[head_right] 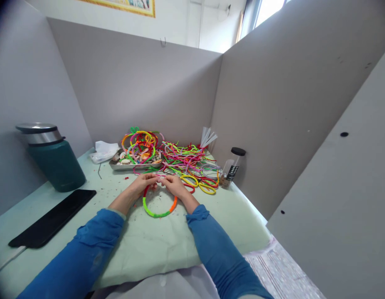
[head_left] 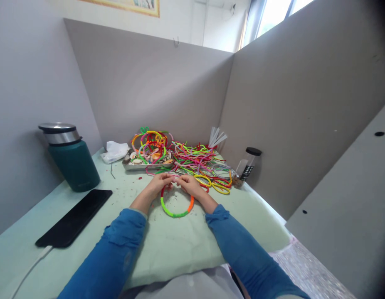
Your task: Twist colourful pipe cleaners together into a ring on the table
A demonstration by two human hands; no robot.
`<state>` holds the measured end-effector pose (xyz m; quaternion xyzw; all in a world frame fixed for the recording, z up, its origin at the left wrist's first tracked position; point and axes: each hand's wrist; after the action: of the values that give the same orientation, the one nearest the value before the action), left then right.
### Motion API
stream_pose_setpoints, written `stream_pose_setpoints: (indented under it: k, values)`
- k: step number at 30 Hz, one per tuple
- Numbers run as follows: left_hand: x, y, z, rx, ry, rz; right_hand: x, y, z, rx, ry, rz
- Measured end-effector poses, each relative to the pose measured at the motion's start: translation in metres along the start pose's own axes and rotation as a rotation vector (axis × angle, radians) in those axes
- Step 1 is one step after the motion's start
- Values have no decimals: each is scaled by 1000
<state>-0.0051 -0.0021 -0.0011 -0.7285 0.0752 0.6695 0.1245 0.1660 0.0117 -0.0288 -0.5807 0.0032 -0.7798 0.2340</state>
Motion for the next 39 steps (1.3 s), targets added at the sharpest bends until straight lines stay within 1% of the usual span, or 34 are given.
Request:
stream_pose_setpoints:
  k: [9,14,23,28,39]
  values:
    - [-6,4,-5,-12,-15,-31,1,1,0,3,1,8]
    - [-8,5,-5,-25,-27,-24,2,1,0,1,4,1]
    - [2,-2,-2,-27,-56,-65,0,0,0,2,1,-3]
    - [7,-5,1,-29,-57,-85,4,1,0,-2,0,-24]
    - [7,-4,2,-56,-133,-102,5,2,0,0,-2,-24]
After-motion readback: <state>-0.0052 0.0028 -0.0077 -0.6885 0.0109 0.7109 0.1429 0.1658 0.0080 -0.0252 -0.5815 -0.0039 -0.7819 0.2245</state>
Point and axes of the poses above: each hand's wrist, its own y-axis away from the middle knuckle, its own z-axis out of the back of the hand, x = y × z, and after that the axes turned 2 degrees about -z, right-handed
